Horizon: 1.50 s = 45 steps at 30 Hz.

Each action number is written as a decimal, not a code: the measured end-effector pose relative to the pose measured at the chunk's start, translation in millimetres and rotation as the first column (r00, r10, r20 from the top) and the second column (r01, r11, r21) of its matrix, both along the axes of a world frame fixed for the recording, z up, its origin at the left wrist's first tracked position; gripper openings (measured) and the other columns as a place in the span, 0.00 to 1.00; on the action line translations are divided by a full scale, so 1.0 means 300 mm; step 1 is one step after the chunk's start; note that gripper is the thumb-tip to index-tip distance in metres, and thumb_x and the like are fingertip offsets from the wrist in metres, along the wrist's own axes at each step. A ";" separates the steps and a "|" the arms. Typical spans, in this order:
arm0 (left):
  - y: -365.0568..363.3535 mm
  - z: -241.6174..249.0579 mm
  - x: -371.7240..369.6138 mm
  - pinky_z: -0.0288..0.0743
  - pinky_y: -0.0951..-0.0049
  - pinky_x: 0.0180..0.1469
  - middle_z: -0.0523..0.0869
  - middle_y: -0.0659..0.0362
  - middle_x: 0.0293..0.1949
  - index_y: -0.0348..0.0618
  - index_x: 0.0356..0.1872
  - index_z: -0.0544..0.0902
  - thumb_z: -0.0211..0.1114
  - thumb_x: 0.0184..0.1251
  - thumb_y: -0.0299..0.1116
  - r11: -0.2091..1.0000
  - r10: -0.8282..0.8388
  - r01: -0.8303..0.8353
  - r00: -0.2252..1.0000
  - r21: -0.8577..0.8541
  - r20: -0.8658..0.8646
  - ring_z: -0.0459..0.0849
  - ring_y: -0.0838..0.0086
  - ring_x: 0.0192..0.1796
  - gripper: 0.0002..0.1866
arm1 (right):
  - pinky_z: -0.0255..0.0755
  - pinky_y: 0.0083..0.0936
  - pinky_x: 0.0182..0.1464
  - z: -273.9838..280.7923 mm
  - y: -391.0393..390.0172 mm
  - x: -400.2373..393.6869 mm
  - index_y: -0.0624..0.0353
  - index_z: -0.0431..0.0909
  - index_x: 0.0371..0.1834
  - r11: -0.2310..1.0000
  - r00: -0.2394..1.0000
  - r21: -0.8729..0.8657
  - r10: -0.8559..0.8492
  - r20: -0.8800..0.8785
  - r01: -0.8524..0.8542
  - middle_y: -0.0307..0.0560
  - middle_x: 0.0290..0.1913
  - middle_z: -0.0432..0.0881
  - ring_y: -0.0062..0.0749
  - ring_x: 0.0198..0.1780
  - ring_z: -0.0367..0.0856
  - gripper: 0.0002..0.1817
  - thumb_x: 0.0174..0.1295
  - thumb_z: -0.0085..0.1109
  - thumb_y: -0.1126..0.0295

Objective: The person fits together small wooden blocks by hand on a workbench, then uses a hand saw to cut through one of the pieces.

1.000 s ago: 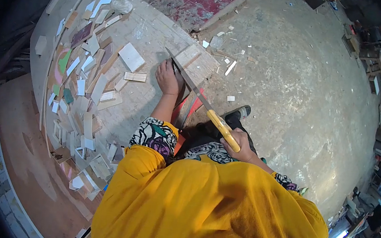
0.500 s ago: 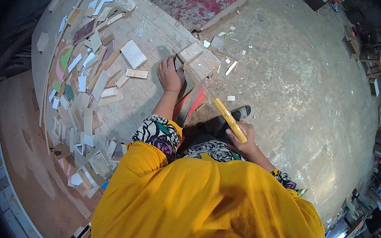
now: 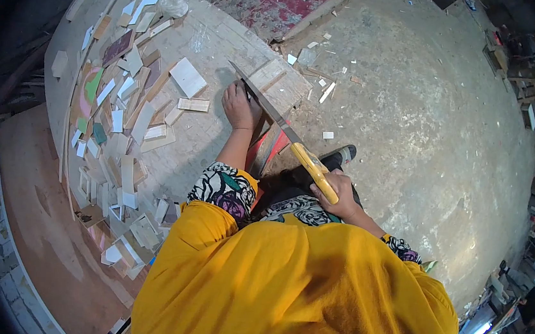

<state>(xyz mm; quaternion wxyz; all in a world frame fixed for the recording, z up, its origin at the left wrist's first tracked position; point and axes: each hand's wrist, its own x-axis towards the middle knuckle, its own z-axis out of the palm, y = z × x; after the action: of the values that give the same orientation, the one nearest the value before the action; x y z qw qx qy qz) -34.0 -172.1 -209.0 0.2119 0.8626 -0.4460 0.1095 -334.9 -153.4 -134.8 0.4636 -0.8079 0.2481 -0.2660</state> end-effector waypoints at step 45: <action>0.052 0.014 -0.129 0.65 0.62 0.54 0.74 0.53 0.45 0.40 0.48 0.75 0.56 0.52 0.33 1.000 -0.022 0.022 0.997 -0.002 -0.076 0.72 0.59 0.52 0.19 | 0.62 0.32 0.28 -0.039 -0.009 -0.057 0.58 0.74 0.23 0.995 0.999 0.100 0.017 -0.047 -0.012 0.51 0.19 0.72 0.48 0.21 0.68 0.08 0.49 0.63 0.70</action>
<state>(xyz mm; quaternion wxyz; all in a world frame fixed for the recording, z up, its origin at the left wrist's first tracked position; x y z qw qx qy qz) -72.6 -156.6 -204.8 0.2303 0.8612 -0.4469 0.0744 -352.1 -156.1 -146.6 0.4993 -0.7916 0.2663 -0.2306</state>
